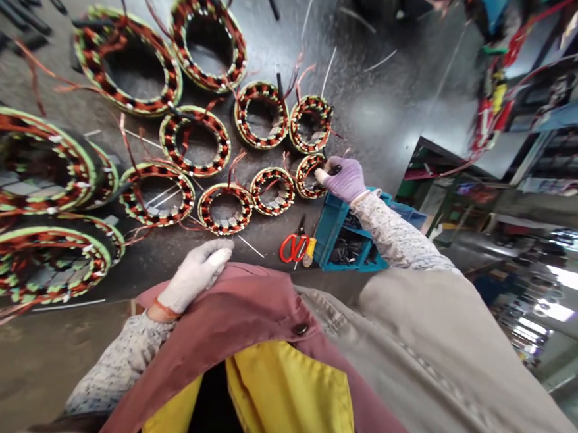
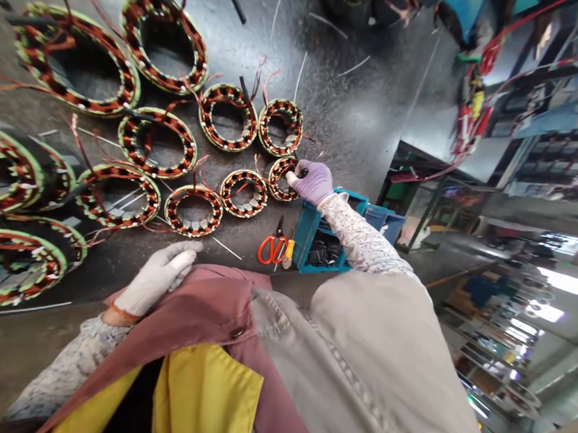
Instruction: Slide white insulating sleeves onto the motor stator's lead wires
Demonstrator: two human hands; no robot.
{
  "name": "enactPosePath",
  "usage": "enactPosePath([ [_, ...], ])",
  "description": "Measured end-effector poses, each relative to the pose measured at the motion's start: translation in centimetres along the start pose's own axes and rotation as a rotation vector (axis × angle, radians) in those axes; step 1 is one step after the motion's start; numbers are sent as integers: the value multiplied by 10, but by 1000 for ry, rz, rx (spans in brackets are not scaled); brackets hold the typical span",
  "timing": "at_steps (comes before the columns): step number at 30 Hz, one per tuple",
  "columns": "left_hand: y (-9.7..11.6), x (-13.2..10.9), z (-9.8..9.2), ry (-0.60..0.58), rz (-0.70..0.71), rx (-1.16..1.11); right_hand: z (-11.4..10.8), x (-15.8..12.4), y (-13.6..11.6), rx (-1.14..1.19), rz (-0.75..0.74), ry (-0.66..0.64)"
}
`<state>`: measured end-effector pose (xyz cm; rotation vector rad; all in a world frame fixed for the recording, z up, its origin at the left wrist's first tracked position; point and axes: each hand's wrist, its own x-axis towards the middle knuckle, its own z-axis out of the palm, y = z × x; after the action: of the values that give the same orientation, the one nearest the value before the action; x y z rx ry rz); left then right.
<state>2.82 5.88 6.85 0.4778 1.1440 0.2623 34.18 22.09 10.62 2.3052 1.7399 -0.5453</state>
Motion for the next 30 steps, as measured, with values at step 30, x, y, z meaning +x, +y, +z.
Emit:
enactPosePath([
  [30, -20, 13, -11, 51, 51, -234, -34, 68, -101, 91, -521, 174],
])
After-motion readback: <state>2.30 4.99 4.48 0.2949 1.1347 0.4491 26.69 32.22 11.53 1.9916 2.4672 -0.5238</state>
